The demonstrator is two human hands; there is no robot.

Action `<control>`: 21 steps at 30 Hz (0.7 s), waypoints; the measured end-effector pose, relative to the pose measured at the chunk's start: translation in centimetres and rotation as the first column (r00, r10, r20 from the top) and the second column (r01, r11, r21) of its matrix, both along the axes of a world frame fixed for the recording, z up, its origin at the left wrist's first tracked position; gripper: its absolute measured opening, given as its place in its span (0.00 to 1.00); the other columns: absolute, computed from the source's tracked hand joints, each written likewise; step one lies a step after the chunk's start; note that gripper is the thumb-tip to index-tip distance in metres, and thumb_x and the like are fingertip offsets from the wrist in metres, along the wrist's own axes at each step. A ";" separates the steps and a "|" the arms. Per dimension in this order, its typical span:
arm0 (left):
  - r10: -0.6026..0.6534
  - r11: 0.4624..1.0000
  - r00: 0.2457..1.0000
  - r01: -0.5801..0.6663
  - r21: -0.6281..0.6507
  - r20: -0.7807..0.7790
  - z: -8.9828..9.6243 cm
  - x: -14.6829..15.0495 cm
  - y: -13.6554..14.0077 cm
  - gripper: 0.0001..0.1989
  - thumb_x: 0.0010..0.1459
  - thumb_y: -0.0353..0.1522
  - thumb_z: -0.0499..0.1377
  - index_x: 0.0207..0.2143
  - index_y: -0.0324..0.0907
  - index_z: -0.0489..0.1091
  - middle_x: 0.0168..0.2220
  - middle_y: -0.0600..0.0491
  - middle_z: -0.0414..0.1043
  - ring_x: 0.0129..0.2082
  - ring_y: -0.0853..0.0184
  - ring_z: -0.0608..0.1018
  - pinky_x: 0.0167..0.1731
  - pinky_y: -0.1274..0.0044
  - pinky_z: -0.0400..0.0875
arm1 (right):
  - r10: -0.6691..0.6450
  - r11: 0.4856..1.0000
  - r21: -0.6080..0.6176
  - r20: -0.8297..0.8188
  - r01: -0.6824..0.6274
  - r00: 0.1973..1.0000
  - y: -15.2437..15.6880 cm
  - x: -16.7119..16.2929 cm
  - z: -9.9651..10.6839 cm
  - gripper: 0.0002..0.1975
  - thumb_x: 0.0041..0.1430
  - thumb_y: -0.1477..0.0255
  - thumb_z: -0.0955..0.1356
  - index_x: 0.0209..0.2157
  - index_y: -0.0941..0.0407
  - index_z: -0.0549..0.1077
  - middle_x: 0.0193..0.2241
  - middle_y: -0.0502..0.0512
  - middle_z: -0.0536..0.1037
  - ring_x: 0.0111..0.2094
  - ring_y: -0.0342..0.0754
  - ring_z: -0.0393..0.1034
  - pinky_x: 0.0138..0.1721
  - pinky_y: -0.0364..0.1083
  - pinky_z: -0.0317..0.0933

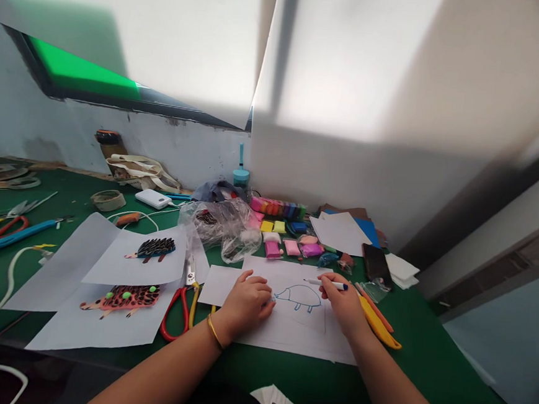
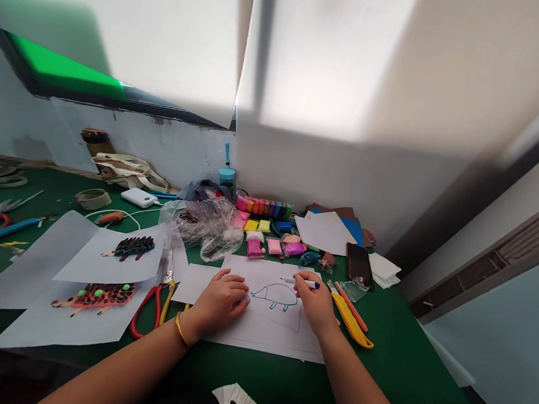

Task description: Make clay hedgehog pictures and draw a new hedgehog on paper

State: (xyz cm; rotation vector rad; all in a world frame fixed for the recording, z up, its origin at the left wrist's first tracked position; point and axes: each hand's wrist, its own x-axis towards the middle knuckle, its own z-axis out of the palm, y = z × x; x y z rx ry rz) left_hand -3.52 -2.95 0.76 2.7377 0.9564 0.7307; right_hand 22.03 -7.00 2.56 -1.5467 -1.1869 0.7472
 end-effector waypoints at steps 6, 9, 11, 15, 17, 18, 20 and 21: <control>-0.007 1.000 1.000 0.007 0.011 0.006 0.0 0.0 -0.1 0.06 0.59 0.33 0.57 0.32 0.45 0.75 0.35 0.54 0.78 0.47 0.62 0.75 0.60 0.62 0.51 | -0.065 0.998 -0.012 -0.068 0.064 0.996 0.6 0.1 -2.2 0.20 0.52 0.53 0.66 0.34 0.57 0.75 0.23 0.51 0.72 0.25 0.47 0.66 0.27 0.44 0.60; -0.012 1.000 1.000 0.012 0.017 0.012 0.0 0.0 0.0 0.07 0.59 0.33 0.57 0.32 0.45 0.75 0.34 0.54 0.78 0.47 0.62 0.74 0.60 0.61 0.51 | -0.050 0.999 0.003 -0.055 0.050 0.997 0.2 -0.2 -2.1 0.20 0.52 0.53 0.67 0.34 0.56 0.75 0.23 0.51 0.73 0.26 0.47 0.66 0.27 0.44 0.61; -0.014 1.000 1.000 0.014 0.019 0.012 0.0 0.0 0.0 0.07 0.59 0.33 0.57 0.32 0.46 0.75 0.34 0.54 0.78 0.47 0.62 0.74 0.60 0.61 0.50 | -0.011 1.000 0.012 -0.047 0.011 0.999 -0.1 -0.8 -1.7 0.20 0.53 0.53 0.67 0.35 0.56 0.75 0.25 0.51 0.74 0.27 0.47 0.67 0.29 0.45 0.62; -0.017 1.000 1.000 0.018 0.019 -0.001 0.0 0.0 -0.1 0.06 0.58 0.33 0.58 0.30 0.46 0.74 0.35 0.54 0.78 0.46 0.62 0.74 0.59 0.62 0.52 | 0.065 0.998 0.015 -0.034 -0.065 0.997 -0.7 -2.2 -1.1 0.20 0.55 0.52 0.66 0.36 0.55 0.74 0.27 0.52 0.75 0.28 0.48 0.69 0.30 0.45 0.63; -0.019 1.000 1.000 0.019 0.019 -0.008 0.0 0.1 -0.1 0.06 0.58 0.34 0.58 0.30 0.46 0.74 0.35 0.54 0.78 0.46 0.62 0.74 0.58 0.62 0.53 | 0.089 0.996 0.014 -0.025 -0.088 0.996 -0.9 -2.8 -1.2 0.20 0.56 0.52 0.65 0.36 0.55 0.74 0.27 0.53 0.75 0.28 0.48 0.69 0.30 0.45 0.63; -0.021 1.000 1.000 0.021 0.019 -0.009 0.0 0.1 -0.2 0.06 0.58 0.34 0.58 0.30 0.46 0.74 0.35 0.54 0.78 0.46 0.62 0.73 0.58 0.63 0.53 | 0.097 0.995 0.010 -0.018 -0.097 0.995 -0.9 -3.0 -1.3 0.20 0.56 0.52 0.65 0.36 0.55 0.74 0.27 0.53 0.76 0.27 0.48 0.70 0.30 0.46 0.63; -0.024 1.000 1.000 0.024 0.017 -0.008 -0.1 0.1 -0.2 0.06 0.58 0.34 0.59 0.30 0.45 0.75 0.35 0.54 0.78 0.46 0.62 0.73 0.57 0.63 0.54 | 0.110 0.994 0.003 0.001 -0.110 0.994 -1.0 -3.4 -1.5 0.20 0.56 0.53 0.65 0.36 0.55 0.74 0.27 0.53 0.76 0.28 0.49 0.70 0.31 0.46 0.64; -0.025 1.000 1.000 0.025 0.016 -0.006 -0.1 0.1 -0.2 0.06 0.58 0.34 0.59 0.30 0.45 0.75 0.36 0.54 0.78 0.46 0.62 0.73 0.57 0.63 0.54 | 0.114 0.993 0.000 0.017 -0.114 0.993 -1.1 -3.4 -1.6 0.20 0.57 0.53 0.65 0.35 0.55 0.74 0.27 0.53 0.76 0.28 0.49 0.71 0.32 0.46 0.64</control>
